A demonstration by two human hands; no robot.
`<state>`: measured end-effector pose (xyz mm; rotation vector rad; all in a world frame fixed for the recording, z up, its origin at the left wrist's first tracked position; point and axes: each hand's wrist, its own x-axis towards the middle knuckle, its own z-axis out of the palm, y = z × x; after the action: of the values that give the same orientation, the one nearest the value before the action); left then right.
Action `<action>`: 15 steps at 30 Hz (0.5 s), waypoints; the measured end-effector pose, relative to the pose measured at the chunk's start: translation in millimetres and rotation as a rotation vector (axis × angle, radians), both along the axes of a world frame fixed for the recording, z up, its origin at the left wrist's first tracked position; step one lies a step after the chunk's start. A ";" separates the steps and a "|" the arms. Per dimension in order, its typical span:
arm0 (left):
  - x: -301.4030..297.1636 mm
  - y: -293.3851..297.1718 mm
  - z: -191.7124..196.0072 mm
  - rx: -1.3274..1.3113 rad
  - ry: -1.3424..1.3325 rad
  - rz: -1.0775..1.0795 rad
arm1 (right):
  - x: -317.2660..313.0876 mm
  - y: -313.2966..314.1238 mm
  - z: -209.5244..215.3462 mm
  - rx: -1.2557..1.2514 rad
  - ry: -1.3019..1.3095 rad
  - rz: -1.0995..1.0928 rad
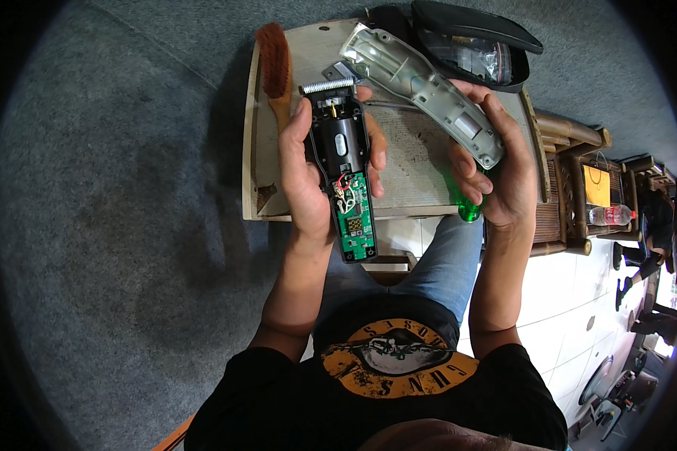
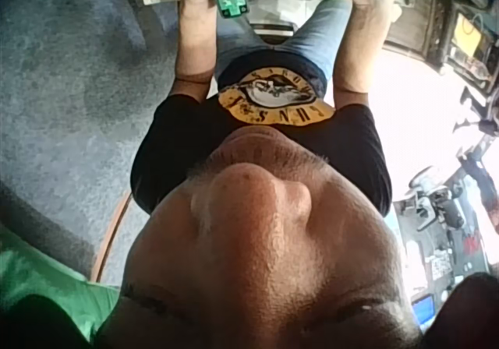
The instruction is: The person uses a screwdriver to remove screws from a hair clipper and then pulls the plastic casing apart to reveal the internal circuit board.
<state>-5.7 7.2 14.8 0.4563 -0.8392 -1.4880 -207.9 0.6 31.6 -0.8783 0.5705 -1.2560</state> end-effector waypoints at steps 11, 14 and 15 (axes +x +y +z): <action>-0.1 0.0 0.5 -0.003 -0.005 0.010 | -0.3 0.2 0.8 0.011 -0.024 0.011; 0.0 -0.7 -1.7 -0.019 0.010 -0.001 | -0.2 0.3 0.9 0.007 -0.017 0.011; 0.2 -1.0 -2.6 -0.028 0.012 -0.003 | -0.3 0.0 0.3 0.001 -0.015 0.012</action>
<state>-5.4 6.2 12.2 0.4252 -0.8508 -1.4789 -208.2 0.7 32.0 -0.8697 0.5534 -1.2508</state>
